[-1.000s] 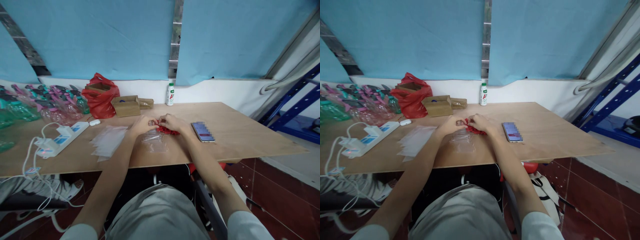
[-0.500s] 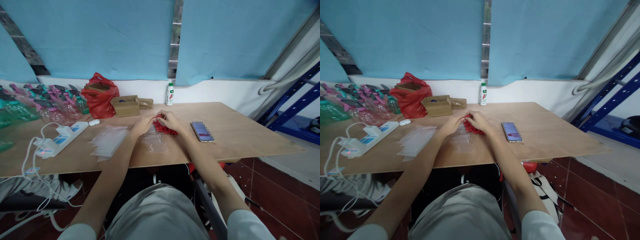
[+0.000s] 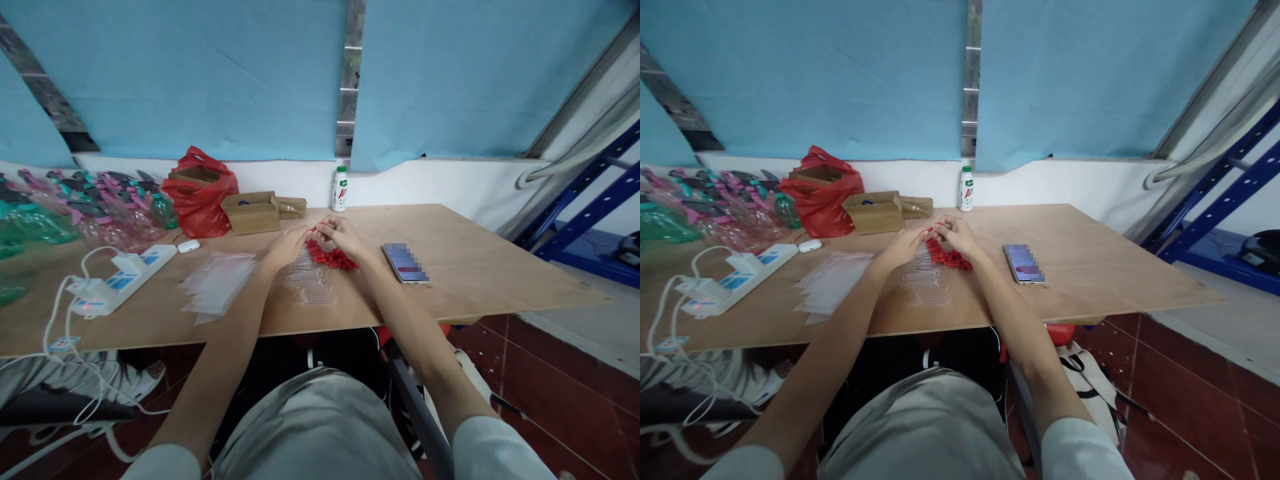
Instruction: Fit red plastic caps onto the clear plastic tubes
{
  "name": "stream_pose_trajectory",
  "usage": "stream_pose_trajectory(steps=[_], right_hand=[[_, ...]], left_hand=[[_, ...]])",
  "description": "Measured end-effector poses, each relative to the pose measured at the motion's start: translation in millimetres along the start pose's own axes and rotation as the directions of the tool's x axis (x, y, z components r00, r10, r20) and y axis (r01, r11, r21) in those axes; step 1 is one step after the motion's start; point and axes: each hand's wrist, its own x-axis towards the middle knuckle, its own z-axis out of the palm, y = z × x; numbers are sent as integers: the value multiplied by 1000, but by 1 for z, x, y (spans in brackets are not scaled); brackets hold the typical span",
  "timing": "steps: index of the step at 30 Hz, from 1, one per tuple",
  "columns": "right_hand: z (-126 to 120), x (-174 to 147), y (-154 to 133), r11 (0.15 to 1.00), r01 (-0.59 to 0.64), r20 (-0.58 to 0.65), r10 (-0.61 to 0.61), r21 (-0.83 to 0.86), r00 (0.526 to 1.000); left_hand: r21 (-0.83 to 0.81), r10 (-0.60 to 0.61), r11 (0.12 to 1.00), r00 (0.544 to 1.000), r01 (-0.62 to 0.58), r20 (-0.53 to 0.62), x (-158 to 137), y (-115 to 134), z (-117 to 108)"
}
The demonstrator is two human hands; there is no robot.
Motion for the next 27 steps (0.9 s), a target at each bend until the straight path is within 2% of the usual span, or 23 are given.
stream_pose_trajectory(steps=[3,10,15,17,19,20,21,23,25,27], right_hand=[[3,3,2,1000,2,-58,-2,-7,998],[4,6,1,999,14,-165,-22,-47,986],[17,6,2,988,66,-222,-97,-142,970],[15,8,2,980,73,-239,-117,-185,964],[-2,10,0,973,72,-322,-142,-219,936],[-16,12,-1,971,74,-407,-165,-229,898],[-33,14,-3,970,77,-535,-193,-232,822],[-65,18,-4,970,89,-668,-222,-227,710],[-83,22,-2,964,107,-666,-248,-245,704],[-79,25,3,950,116,-561,-266,-288,784]], left_hand=[[84,56,995,997,-60,51,3,-1,0],[146,31,989,999,-37,42,8,2,1],[156,23,987,999,-27,27,13,10,4],[154,20,988,1000,-24,24,12,8,5],[160,5,987,1000,-9,24,9,1,1],[168,-14,986,1000,10,17,6,-5,-2],[180,-37,983,999,35,5,3,-12,-6],[185,-90,978,994,101,-63,-2,-23,-14],[163,-118,976,979,145,-167,-4,-26,-18],[155,-112,977,974,144,-196,-4,-17,-16]])
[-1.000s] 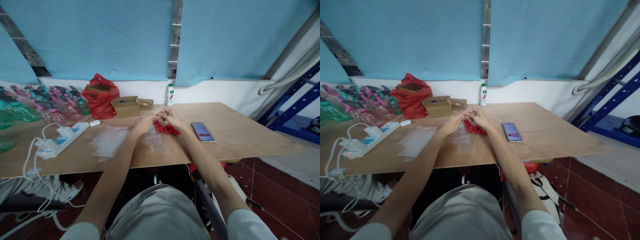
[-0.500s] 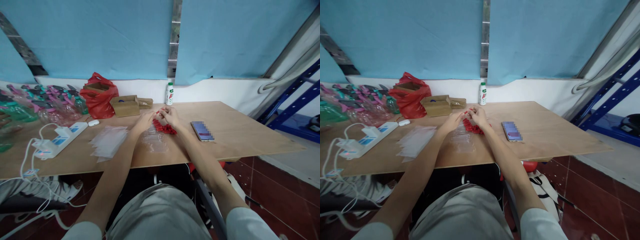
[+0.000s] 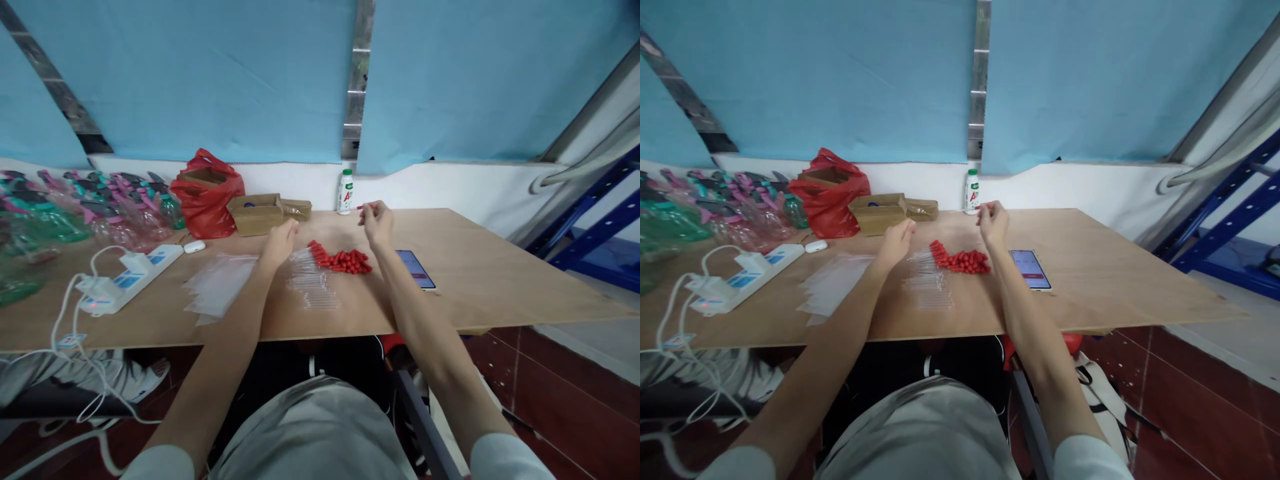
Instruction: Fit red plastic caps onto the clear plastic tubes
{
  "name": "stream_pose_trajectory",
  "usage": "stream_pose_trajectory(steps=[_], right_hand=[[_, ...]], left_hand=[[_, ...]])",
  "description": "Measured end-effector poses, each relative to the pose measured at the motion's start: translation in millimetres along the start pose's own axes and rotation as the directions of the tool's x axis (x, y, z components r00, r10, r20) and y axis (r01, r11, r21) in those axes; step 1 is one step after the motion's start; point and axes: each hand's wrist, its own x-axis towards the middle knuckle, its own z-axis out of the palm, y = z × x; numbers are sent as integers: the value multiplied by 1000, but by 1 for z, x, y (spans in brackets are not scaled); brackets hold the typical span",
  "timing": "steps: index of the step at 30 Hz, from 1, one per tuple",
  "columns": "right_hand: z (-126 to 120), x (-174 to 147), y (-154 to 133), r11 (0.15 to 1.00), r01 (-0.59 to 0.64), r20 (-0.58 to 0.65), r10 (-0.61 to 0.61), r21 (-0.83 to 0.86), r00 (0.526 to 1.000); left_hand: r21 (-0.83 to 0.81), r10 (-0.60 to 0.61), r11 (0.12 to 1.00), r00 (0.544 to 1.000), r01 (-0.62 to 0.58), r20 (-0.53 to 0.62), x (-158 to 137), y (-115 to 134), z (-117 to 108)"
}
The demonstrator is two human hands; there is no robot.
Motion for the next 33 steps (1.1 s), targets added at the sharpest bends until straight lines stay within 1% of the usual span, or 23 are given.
stream_pose_trajectory(steps=[2,4,6,8,10,13,15,18,22,25,28,30,31,32,33], right_hand=[[16,-11,-1,1000,18,137,-17,-5,990],[33,-24,-6,999,39,250,-37,-3,968],[42,-35,-12,999,45,359,-49,20,932],[46,-43,-18,997,26,451,-55,69,891],[46,-49,-22,994,4,514,-62,113,856],[46,-57,-25,992,3,573,-76,127,816],[47,-61,-25,993,31,588,-95,118,803],[46,-64,-26,990,123,579,-142,72,803],[42,-65,-31,961,272,608,-186,-52,772],[39,-66,-33,942,320,619,-193,-100,761],[38,-66,-31,931,348,599,-215,-113,771],[38,-65,-30,928,360,570,-244,-98,784],[38,-65,-30,929,360,550,-258,-83,794],[38,-64,-31,932,356,529,-270,-66,805],[38,-64,-32,937,347,507,-276,-48,816]], left_hand=[[19,18,1000,1000,-18,19,-2,16,3],[28,85,996,996,-85,7,-5,32,5],[72,163,984,986,-162,-16,-7,42,6],[115,201,973,980,-198,-10,-8,46,7],[126,207,970,978,-208,27,-8,45,9],[75,198,976,976,-205,89,-6,42,12],[18,196,980,974,-200,109,-5,40,13],[-39,177,984,978,-174,108,-5,38,14],[-18,115,993,988,-113,108,-7,35,13],[-14,85,996,989,-84,119,-9,34,12],[-42,54,998,991,-50,125,-10,33,12],[-103,13,995,995,-2,103,-9,32,16],[-166,-28,985,996,42,84,-8,31,19],[-253,-93,962,994,105,61,-6,31,22],[-365,-181,912,982,186,49,-4,31,25]])
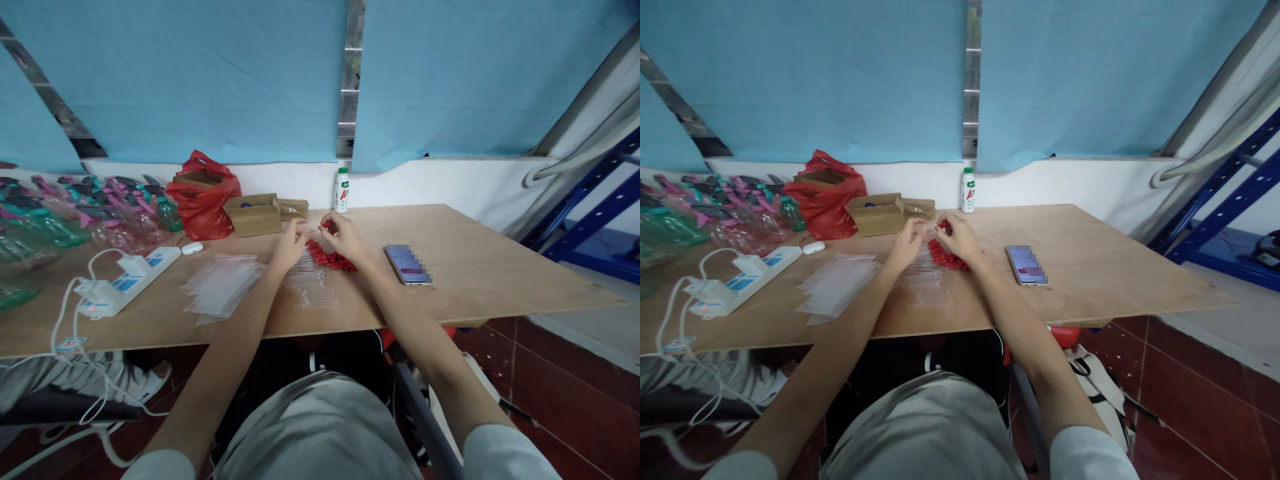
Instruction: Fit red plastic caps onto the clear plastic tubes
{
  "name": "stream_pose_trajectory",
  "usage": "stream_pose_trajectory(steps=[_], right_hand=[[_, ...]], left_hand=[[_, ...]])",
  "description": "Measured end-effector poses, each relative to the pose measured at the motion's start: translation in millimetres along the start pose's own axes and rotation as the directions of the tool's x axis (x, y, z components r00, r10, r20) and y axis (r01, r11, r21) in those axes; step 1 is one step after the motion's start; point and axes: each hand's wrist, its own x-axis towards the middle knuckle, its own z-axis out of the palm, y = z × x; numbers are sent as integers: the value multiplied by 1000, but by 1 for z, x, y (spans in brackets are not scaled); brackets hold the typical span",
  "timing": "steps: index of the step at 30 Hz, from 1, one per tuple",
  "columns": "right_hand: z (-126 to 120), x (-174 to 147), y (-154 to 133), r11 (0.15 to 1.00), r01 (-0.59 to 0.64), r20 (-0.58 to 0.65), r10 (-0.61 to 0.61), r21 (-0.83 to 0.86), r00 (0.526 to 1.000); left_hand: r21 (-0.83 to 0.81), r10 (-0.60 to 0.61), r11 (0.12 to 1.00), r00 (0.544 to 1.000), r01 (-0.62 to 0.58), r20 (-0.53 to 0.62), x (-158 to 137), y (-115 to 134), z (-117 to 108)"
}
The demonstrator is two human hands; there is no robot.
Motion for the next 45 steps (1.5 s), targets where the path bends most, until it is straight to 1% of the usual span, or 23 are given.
stream_pose_trajectory(steps=[1,2,3,4,5,6,7,9,12,14,17,19,23,26,31,36,40,45], right_hand=[[0,0,-1,1000,-4,-24,4,22,1000],[0,0,-3,999,-11,-46,13,45,999],[0,1,-4,998,-23,-62,27,65,998],[0,0,-5,996,-38,-68,43,82,997],[1,0,-6,994,-54,-64,60,96,996],[3,0,-6,992,-68,-50,74,108,996],[4,-1,-6,990,-80,-28,84,119,996],[8,-2,-5,985,-98,23,96,144,995],[13,-2,-2,975,-123,79,110,183,991],[14,-3,-1,971,-127,105,108,200,989],[15,-3,0,972,-102,141,73,211,987],[15,-3,0,976,-87,160,55,198,986],[13,-4,-1,990,-70,182,47,122,982],[10,-4,-4,996,-36,193,20,81,981],[6,-5,-6,996,-47,278,22,81,960],[4,-6,-7,995,-59,345,26,86,938],[8,-5,-5,999,-51,328,44,13,944],[15,-3,-5,997,0,287,21,-75,958]], left_hand=[[-151,-110,983,993,104,-37,2,0,3],[-303,-228,931,973,204,-43,4,1,5],[-440,-316,853,949,282,-5,5,3,6],[-550,-362,765,930,337,67,5,6,6],[-627,-367,682,918,376,152,5,9,6],[-681,-333,614,914,398,234,4,14,4],[-717,-279,569,915,402,292,2,18,3],[-769,-212,515,926,378,313,-2,26,0],[-800,-199,474,930,368,310,-5,33,-3],[-791,-189,469,920,393,344,-6,33,-3],[-764,-169,497,909,412,381,-7,32,-1],[-750,-158,534,918,389,364,-7,31,2],[-721,-133,620,948,308,291,-9,30,9],[-694,-120,663,955,280,270,-11,31,11],[-692,-68,670,951,268,301,-11,31,9],[-683,-39,674,936,282,349,-10,25,10],[-675,-79,666,930,318,360,-10,21,13],[-695,-142,643,942,321,304,-11,26,16]])
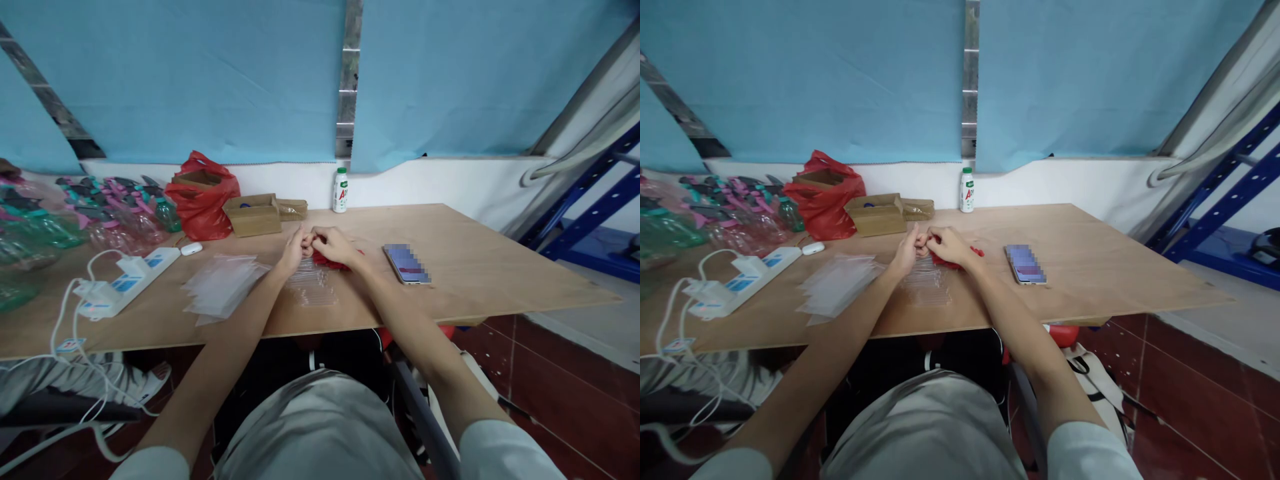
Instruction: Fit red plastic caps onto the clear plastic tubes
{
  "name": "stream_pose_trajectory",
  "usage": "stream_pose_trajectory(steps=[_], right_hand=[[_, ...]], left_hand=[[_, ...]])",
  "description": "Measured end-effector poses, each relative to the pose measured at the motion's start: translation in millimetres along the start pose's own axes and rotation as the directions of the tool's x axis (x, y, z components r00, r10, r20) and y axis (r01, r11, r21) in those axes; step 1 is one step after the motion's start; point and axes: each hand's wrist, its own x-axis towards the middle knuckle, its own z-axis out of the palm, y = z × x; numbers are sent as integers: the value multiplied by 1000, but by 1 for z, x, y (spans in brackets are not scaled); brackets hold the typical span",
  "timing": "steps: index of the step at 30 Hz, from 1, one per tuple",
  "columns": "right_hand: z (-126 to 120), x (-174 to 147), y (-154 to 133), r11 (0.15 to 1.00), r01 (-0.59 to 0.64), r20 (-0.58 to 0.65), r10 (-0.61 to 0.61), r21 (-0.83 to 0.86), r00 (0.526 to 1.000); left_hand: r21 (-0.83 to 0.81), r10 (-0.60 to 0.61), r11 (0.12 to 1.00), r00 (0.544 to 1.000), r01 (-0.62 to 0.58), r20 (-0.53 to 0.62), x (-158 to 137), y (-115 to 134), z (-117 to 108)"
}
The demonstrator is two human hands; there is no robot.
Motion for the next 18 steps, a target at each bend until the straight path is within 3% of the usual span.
stream_pose_trajectory(steps=[4,8,18], right_hand=[[1,1,-6,999,2,-26,-3,-39,1000],[0,3,-10,998,-10,-80,5,-64,997],[-8,-3,-4,987,156,-96,-160,-49,982]], left_hand=[[-40,24,999,999,-26,-49,0,2,4],[-110,32,993,999,-34,-19,0,4,5],[-262,-14,965,999,26,49,-3,9,1]])
